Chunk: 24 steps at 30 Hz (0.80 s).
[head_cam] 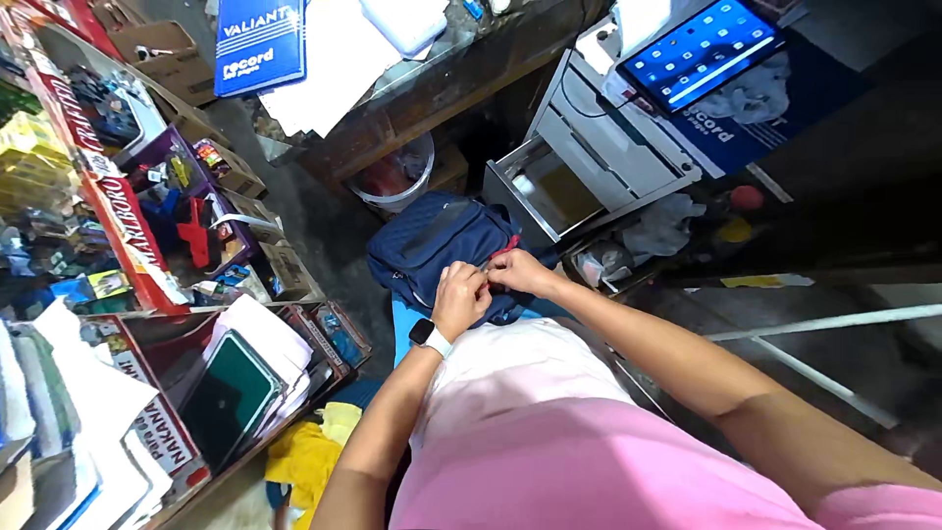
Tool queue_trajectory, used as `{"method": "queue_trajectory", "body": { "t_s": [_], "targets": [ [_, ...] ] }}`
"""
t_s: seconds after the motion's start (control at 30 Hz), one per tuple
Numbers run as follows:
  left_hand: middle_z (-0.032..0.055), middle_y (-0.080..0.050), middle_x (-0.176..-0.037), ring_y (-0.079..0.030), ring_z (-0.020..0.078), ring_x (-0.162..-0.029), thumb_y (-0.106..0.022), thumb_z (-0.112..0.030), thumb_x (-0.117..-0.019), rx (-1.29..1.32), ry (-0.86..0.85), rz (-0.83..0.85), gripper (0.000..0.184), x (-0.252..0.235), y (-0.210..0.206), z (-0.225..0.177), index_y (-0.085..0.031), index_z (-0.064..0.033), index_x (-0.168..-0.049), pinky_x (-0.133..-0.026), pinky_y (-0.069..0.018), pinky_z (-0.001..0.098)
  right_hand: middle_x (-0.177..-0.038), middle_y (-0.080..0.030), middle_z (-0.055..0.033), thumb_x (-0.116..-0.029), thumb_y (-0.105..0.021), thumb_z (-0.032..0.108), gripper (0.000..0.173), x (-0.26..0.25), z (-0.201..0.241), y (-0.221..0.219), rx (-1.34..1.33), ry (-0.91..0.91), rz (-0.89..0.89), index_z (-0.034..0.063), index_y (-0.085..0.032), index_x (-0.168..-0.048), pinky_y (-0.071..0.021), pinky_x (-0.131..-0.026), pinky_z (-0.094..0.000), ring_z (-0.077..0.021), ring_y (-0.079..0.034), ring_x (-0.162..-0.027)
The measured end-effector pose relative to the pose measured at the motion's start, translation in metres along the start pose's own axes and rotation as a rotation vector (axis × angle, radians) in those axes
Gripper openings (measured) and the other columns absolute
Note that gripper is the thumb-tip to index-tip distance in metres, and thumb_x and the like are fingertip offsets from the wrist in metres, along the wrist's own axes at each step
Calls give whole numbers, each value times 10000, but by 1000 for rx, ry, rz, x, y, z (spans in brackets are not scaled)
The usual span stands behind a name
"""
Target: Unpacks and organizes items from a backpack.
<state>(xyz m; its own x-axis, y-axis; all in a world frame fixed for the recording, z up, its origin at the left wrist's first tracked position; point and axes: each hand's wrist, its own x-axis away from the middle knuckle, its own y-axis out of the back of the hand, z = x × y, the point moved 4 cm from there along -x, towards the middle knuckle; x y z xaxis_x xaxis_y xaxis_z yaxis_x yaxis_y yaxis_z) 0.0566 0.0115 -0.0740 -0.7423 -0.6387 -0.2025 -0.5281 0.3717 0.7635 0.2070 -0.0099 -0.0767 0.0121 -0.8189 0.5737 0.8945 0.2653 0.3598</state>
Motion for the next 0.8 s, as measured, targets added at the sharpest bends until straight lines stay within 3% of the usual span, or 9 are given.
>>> {"method": "queue_trajectory", "body": {
  "t_s": [0.17, 0.33, 0.47, 0.53, 0.63, 0.7, 0.8],
  "targets": [
    [211, -707, -1083, -639, 401, -1114, -676, -172, -892, -233, 195, 320, 273, -11, 5, -16, -722, 46, -1050, -955, -455, 569, -973, -710, -230, -991, -595, 144, 243, 14, 28, -3, 303, 141, 8, -63, -722, -994, -504, -918, -531, -359, -678, -978],
    [187, -723, -921, -700, 381, -947, -611, -105, -888, -162, -41, 102, 184, 0, 4, -17, -736, 30, -884, -807, -551, 518, -1181, -689, -248, -1050, -499, 160, 315, 12, 18, -9, 416, 174, 51, -48, -704, -1168, -462, -1056, -536, -387, -635, -1188],
    [144, -746, -954, -708, 333, -965, -631, -114, -877, -44, -39, 23, 164, 8, 7, -6, -755, -8, -884, -863, -549, 496, -1172, -704, -239, -1052, -469, 169, 337, 11, 14, -8, 407, 188, 27, -27, -705, -1191, -468, -1035, -555, -387, -648, -1173],
    [177, -733, -1006, -686, 369, -1017, -634, -139, -878, -121, 108, 142, 202, 4, 10, -10, -744, 19, -940, -882, -512, 540, -1177, -698, -246, -1049, -466, 161, 336, 17, 23, -9, 419, 185, 20, -40, -699, -1185, -462, -1044, -544, -390, -642, -1184],
    [234, -705, -1119, -648, 416, -1119, -574, -138, -963, -203, 271, 366, 274, -1, 11, -21, -722, 60, -1082, -948, -469, 579, -1161, -701, -255, -1032, -494, 125, 306, 32, 39, -13, 490, 228, 13, -61, -701, -1159, -475, -1036, -534, -395, -650, -1176],
    [242, -709, -1087, -671, 412, -1088, -542, -117, -1003, -145, 197, 336, 267, 2, 12, -25, -729, 68, -1043, -939, -502, 556, -1198, -695, -247, -1036, -495, 99, 295, 30, 34, -9, 508, 215, 18, -49, -697, -1191, -467, -1059, -531, -392, -635, -1211],
    [191, -721, -991, -694, 369, -992, -574, -84, -975, -25, -31, 202, 207, 7, 14, -32, -736, 35, -922, -894, -532, 513, -1210, -695, -223, -1036, -487, 86, 294, 17, 15, -5, 503, 200, 4, -16, -701, -1210, -462, -1066, -522, -383, -617, -1230]
  ]
}}
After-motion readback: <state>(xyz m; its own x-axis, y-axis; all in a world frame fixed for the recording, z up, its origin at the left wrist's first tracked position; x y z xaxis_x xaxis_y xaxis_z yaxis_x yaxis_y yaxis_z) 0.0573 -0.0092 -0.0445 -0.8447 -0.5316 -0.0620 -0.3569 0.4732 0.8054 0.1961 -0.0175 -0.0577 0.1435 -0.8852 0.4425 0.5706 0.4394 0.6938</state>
